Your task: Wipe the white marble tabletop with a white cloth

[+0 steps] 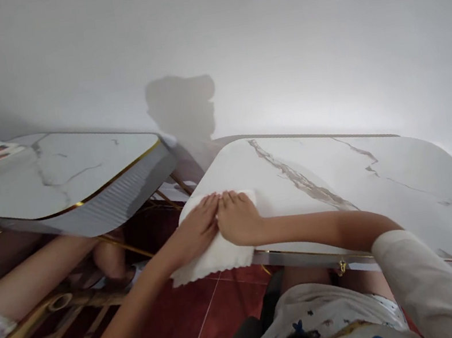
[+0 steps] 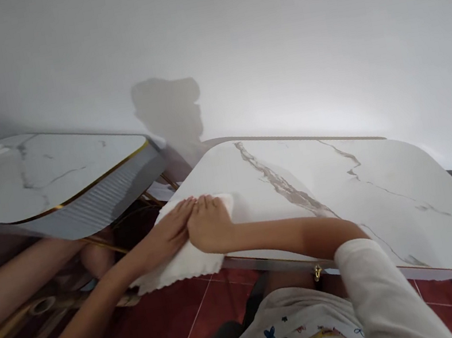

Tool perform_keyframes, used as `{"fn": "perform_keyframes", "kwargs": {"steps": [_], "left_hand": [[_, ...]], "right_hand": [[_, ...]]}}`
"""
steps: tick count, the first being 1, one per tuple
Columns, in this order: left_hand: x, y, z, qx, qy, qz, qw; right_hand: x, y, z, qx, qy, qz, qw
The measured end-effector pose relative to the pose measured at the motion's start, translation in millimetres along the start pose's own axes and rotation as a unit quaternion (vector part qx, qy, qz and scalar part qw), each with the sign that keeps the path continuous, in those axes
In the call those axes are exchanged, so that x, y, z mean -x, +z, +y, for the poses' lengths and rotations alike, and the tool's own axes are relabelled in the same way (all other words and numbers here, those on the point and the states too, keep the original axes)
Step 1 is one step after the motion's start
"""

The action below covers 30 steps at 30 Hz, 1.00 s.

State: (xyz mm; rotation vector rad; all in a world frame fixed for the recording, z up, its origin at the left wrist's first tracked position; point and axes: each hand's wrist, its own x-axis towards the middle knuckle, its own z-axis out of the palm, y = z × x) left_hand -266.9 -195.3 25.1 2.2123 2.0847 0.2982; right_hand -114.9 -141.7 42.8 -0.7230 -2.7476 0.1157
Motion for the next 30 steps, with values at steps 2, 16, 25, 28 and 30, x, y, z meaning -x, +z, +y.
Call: {"fn": "perform_keyframes", "kwargs": {"steps": [2,16,25,28,30], "left_hand": [[-2,-6,-35,0.008,-0.028,-0.001,1.0],[-177,-1,-89,-0.003,-0.022,0.084,0.996],[-284,8,-81,-0.029,-0.004,0.106,0.994],[-302,11,-66,-0.032,0.037,0.099,0.994],[-304,15,-57,-0.027,0.075,0.102,0.992]], "right_hand": [[-36,12,-17,-0.027,0.036,-0.013,0.999],[-170,49,102,-0.046,0.043,0.067,0.996],[-205,43,193,-0.017,0.11,0.073,0.991],[-195,41,209,-0.002,0.156,0.08,0.985],[-182,41,213,0.011,0.178,0.094,0.979]]}}
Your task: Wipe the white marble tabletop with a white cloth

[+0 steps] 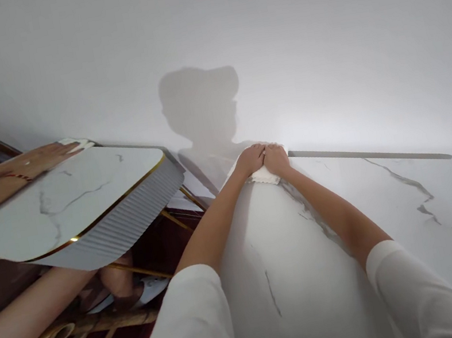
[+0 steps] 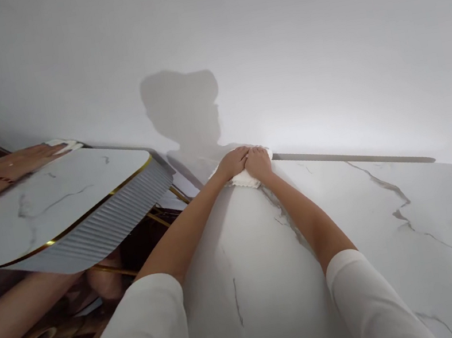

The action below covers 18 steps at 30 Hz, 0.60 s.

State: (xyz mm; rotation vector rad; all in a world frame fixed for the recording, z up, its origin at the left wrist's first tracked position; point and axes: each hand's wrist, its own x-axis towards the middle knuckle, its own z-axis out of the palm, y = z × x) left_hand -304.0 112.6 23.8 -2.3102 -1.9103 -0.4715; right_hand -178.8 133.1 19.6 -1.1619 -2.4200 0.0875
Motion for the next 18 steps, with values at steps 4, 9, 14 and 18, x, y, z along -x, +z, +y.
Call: {"fn": "perform_keyframes", "kwargs": {"steps": [4,9,14,18], "left_hand": [[15,5,13,0.019,0.041,0.013,0.999],[58,-2,18,0.066,0.047,0.027,0.996],[116,-19,23,0.095,0.015,0.031,0.995],[172,-37,37,0.091,-0.038,0.042,0.994]], "right_hand": [[29,-3,-1,0.018,0.018,0.004,1.0],[68,-14,-30,0.016,0.027,-0.001,1.0],[108,-25,-69,0.005,-0.004,-0.009,1.0],[143,-32,-99,-0.02,-0.042,-0.027,0.999]]}}
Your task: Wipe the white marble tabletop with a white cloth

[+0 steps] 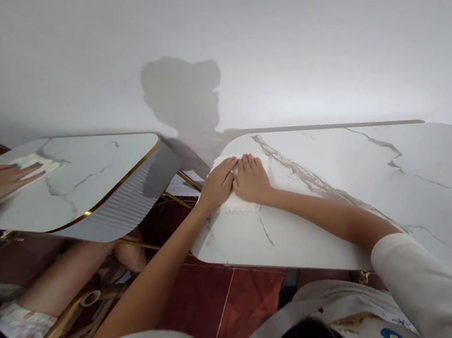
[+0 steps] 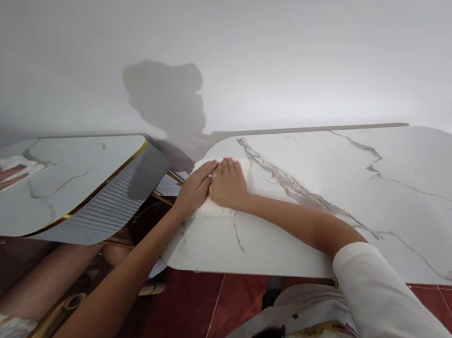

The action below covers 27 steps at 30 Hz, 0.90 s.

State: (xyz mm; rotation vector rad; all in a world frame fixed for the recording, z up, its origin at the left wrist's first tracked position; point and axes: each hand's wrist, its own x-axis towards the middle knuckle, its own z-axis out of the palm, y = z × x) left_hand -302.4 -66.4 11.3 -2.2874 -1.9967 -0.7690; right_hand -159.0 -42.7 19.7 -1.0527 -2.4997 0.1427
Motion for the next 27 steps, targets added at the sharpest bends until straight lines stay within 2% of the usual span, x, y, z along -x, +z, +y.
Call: {"fn": "perform_keyframes", "kwargs": {"steps": [4,7,10,13,16,20,23,27], "left_hand": [[53,-18,20,-0.021,-0.035,0.002,0.999],[84,-24,36,-0.043,-0.058,0.007,0.997],[104,-21,56,-0.057,-0.076,0.016,0.995],[108,-11,80,-0.061,-0.086,0.022,0.994],[95,3,105,-0.058,-0.09,0.018,0.994],[56,22,122,-0.046,-0.084,0.011,0.995],[16,35,117,-0.036,-0.07,0.02,0.997],[-40,50,97,-0.015,-0.054,0.04,0.998]], "right_hand": [[36,-8,-29,-0.025,-0.041,-0.014,0.999],[61,-15,-40,-0.038,-0.076,-0.021,0.996],[83,-23,-38,-0.039,-0.11,-0.019,0.993],[101,-33,-22,-0.038,-0.128,-0.019,0.991],[111,-42,3,-0.03,-0.13,-0.025,0.991],[100,-48,42,-0.011,-0.11,-0.037,0.993],[74,-46,71,0.003,-0.096,-0.04,0.995],[25,-37,104,0.009,-0.077,-0.043,0.996]]}}
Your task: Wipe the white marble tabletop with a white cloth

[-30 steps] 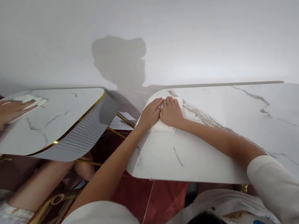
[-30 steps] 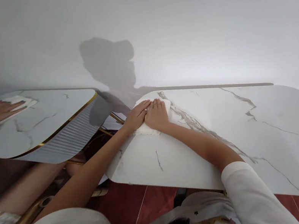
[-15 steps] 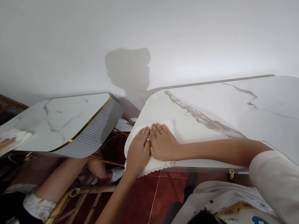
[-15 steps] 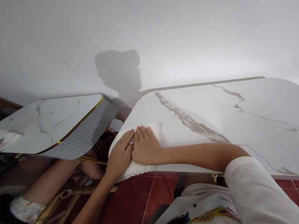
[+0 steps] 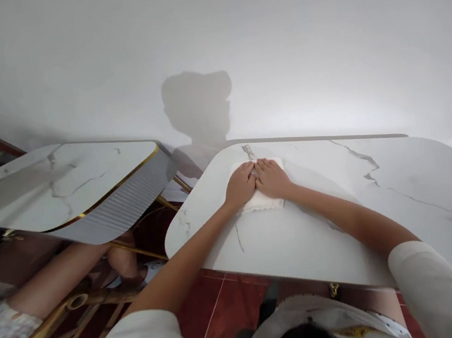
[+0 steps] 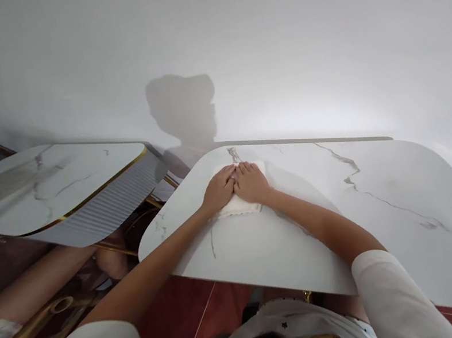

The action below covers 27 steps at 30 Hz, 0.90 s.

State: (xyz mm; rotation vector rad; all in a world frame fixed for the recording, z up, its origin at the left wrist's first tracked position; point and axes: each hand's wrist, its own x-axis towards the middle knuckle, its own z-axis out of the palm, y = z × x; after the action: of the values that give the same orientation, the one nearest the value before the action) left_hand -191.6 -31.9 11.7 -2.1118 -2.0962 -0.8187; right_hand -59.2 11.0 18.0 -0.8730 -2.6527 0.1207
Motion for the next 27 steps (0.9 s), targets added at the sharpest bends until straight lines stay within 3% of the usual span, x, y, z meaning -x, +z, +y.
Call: {"fn": "perform_keyframes", "kwargs": {"steps": [7,12,20,27], "left_hand": [[-79,25,-32,0.005,0.003,0.024,1.0],[-117,41,-31,-0.007,0.024,0.012,1.0],[-139,66,20,0.009,0.058,-0.02,0.998],[-116,62,48,0.029,0.134,-0.036,0.99]], "right_hand": [[-71,14,51,0.002,0.016,0.018,1.0],[-94,16,84,-0.001,0.035,0.026,0.999],[-61,-3,127,0.024,0.098,0.026,0.995],[-19,-12,114,0.041,0.152,0.014,0.987]]}}
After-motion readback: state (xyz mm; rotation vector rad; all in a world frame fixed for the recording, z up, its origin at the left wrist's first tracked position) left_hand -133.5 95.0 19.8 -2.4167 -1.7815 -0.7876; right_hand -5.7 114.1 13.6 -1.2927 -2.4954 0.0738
